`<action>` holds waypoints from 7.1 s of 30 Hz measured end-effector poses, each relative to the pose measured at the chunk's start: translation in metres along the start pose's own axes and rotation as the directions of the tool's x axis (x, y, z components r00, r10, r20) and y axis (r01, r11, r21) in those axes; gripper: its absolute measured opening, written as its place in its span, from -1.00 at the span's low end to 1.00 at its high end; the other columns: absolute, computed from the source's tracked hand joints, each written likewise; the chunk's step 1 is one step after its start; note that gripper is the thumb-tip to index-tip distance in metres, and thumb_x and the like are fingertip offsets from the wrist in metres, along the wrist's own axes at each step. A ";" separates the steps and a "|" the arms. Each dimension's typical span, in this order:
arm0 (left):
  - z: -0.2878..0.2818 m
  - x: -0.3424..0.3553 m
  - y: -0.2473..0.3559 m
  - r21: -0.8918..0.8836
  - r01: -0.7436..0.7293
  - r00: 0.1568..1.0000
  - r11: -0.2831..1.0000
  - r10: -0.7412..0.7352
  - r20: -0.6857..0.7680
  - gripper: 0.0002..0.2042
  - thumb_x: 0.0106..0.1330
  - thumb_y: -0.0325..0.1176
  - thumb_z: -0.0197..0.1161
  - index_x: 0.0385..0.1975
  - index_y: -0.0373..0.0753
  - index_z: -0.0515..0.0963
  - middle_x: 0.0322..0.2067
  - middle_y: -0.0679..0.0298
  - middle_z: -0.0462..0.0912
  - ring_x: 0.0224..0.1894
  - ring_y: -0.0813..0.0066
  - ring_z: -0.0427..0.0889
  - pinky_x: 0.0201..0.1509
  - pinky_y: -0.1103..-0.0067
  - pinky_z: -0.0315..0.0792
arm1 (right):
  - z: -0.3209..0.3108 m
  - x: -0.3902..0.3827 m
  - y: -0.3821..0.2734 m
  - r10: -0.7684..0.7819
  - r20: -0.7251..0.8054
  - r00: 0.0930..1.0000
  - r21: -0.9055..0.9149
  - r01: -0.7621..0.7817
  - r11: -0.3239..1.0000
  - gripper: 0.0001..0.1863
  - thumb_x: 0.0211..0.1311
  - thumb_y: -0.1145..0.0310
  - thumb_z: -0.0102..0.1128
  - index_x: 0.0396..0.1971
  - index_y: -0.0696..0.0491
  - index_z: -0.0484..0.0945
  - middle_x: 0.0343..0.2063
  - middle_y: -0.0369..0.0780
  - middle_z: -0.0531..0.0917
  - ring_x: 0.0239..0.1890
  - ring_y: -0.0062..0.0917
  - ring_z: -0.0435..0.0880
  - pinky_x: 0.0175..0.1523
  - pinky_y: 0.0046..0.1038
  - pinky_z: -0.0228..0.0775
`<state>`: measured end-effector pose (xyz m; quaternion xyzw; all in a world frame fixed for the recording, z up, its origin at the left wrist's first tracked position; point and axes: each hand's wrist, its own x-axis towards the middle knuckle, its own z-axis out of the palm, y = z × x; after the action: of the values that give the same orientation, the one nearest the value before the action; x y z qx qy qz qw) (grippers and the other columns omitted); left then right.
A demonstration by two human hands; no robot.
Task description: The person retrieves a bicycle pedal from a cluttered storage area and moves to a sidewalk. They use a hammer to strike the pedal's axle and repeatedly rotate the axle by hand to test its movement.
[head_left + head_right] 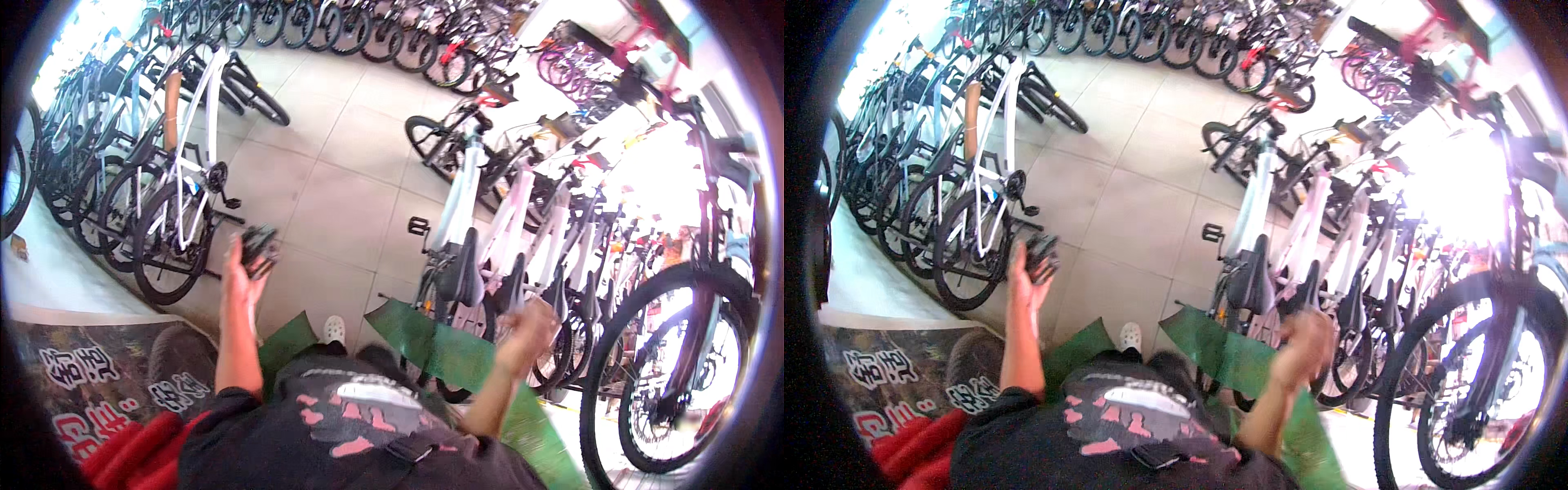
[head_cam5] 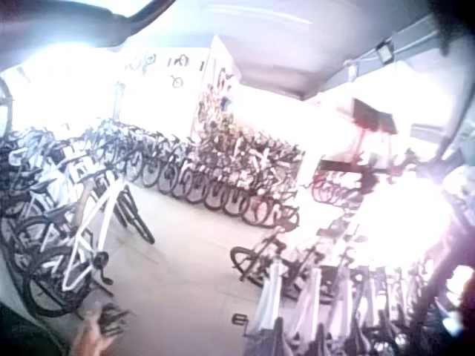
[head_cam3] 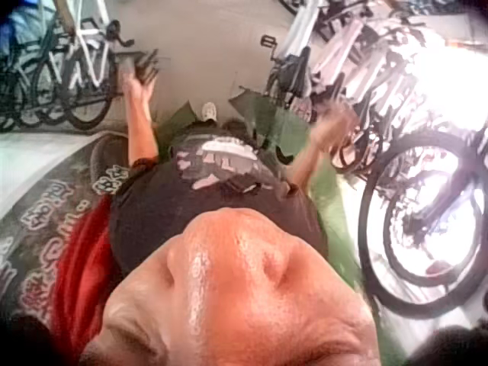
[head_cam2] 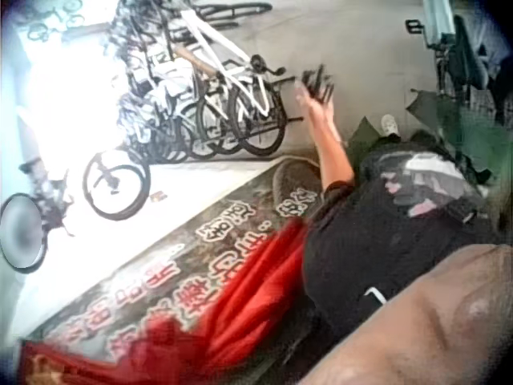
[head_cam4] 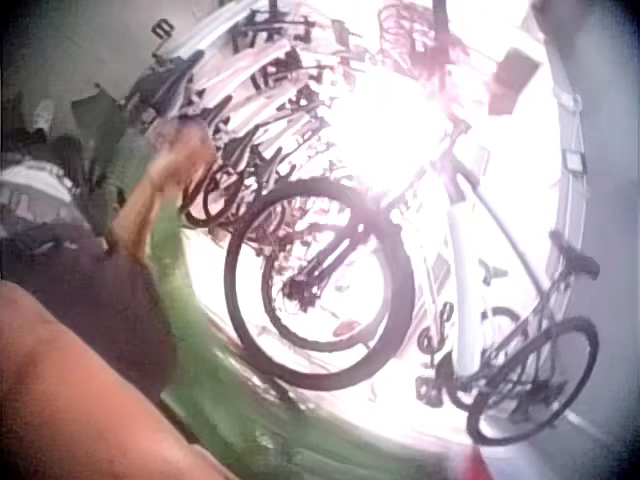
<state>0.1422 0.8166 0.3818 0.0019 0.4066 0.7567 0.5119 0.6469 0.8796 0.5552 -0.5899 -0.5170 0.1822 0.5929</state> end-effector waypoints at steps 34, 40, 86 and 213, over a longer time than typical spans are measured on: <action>0.585 0.588 0.106 0.435 0.217 0.883 0.874 -0.365 0.294 -0.74 0.65 -0.05 0.24 -0.20 -0.10 0.50 -0.39 0.38 0.62 -0.60 0.71 0.42 -0.50 0.61 0.43 | 0.712 0.504 -0.047 0.463 0.758 0.460 -0.183 -0.531 0.827 -0.37 0.66 -0.02 0.09 -0.54 0.21 0.57 -0.64 -0.31 0.55 -0.60 -0.63 0.56 -0.48 -0.44 0.41; 0.707 0.695 0.065 0.645 0.206 0.715 0.736 -0.563 0.414 -0.69 0.66 0.02 0.20 -0.17 -0.10 0.47 -0.36 0.37 0.63 -0.56 0.74 0.45 -0.45 0.66 0.46 | 0.717 0.610 -0.012 0.457 0.648 0.609 -0.139 -0.495 0.858 -0.51 0.63 0.03 0.20 -0.23 0.24 0.64 -0.54 -0.23 0.62 -0.48 -0.57 0.66 -0.34 -0.40 0.49; 1.567 1.287 -0.741 0.919 0.249 0.247 0.306 -0.937 0.246 -0.65 0.65 0.02 0.15 -0.09 -0.18 0.58 -0.45 0.35 0.65 -0.66 0.69 0.42 -0.60 0.65 0.38 | 0.716 1.596 0.623 0.294 0.205 0.934 -0.236 -0.244 0.941 -0.69 0.60 0.14 0.18 -0.20 0.11 0.63 -0.32 -0.02 0.71 -0.31 0.04 0.70 -0.21 -0.03 0.55; 3.789 1.857 -2.873 0.592 0.450 0.785 0.668 -0.612 0.094 -0.65 0.59 -0.10 0.21 0.09 -0.26 0.52 -0.11 0.21 0.69 -0.12 0.38 0.71 -0.17 0.38 0.67 | 0.036 4.465 2.347 0.623 0.670 0.404 -0.391 -0.521 0.759 -0.46 0.57 0.01 0.20 0.22 0.18 0.60 -0.18 -0.11 0.78 -0.31 -0.33 0.82 -0.33 -0.30 0.68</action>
<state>3.0683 4.9998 0.3770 0.1348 0.5064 0.4170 0.7426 3.3230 5.1439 0.2414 -0.6279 -0.4933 0.5751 0.1781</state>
